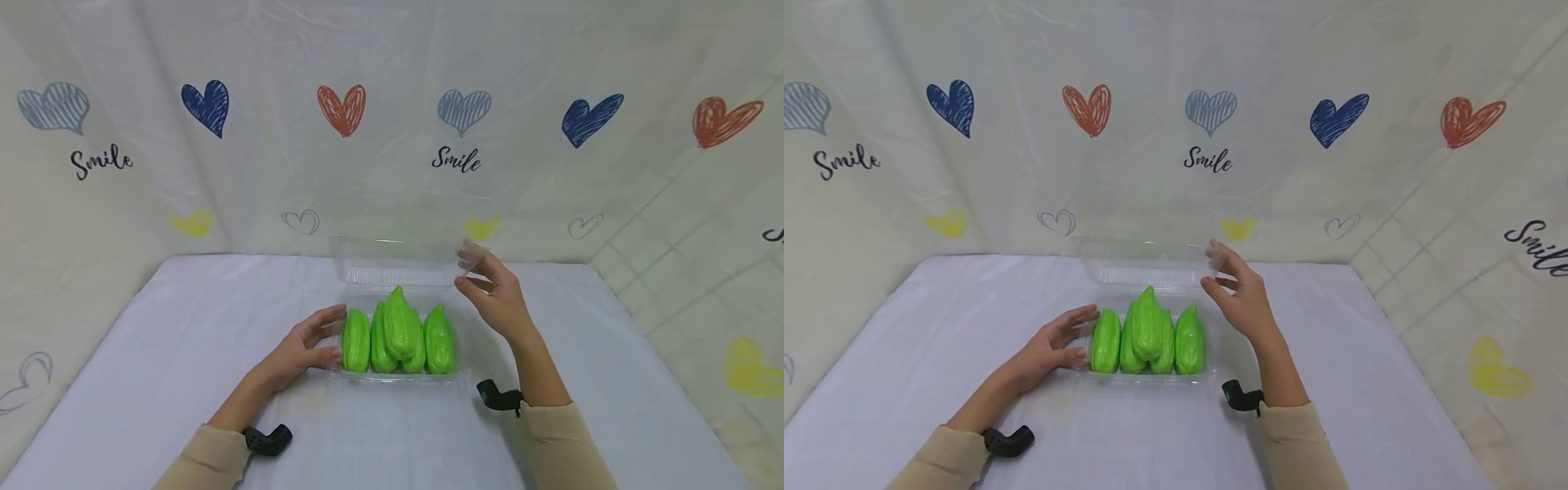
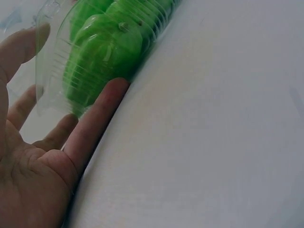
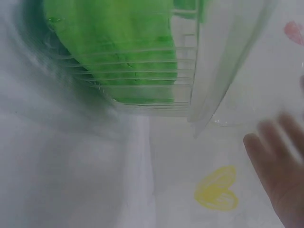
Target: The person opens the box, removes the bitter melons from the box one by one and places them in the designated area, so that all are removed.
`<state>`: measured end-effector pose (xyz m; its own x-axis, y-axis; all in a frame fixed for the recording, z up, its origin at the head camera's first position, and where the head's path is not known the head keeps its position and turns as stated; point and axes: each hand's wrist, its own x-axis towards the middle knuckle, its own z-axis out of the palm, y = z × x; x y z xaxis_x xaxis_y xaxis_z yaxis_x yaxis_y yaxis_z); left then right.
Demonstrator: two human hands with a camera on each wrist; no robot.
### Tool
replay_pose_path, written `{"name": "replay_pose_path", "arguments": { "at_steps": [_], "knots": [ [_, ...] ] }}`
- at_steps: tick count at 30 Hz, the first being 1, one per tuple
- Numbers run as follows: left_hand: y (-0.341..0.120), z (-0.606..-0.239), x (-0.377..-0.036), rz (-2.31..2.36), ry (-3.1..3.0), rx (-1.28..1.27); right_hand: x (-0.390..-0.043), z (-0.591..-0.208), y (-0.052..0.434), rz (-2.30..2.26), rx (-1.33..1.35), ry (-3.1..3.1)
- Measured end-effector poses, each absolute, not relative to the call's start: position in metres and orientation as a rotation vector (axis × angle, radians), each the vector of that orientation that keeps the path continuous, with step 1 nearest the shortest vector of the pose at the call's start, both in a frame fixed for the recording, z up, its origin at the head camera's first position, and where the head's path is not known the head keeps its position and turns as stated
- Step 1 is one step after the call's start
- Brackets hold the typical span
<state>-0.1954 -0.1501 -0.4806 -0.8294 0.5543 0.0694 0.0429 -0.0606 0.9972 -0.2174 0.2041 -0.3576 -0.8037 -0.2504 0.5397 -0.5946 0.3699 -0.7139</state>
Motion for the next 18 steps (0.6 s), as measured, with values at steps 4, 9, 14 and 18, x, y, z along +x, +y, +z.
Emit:
{"name": "replay_pose_path", "arguments": {
  "at_steps": [4, 9, 14, 18],
  "knots": [
    [-0.1507, -0.4793, -0.1954, 1.946, 1.864, 0.635, -0.2208, -0.3607, 0.2035, 1.483, 0.750, -2.272],
    [-0.1508, -0.4788, -0.1941, 1.955, 1.861, 0.636, -0.2224, -0.3641, 0.2027, 1.522, 0.754, -2.258],
    [-0.1509, -0.4796, -0.1935, 1.953, 1.872, 0.626, -0.2219, -0.3646, 0.2020, 1.531, 0.763, -2.253],
    [-0.1500, -0.4806, -0.1944, 1.950, 1.872, 0.629, -0.2227, -0.3664, 0.2032, 1.548, 0.762, -2.254]
  ]
}}
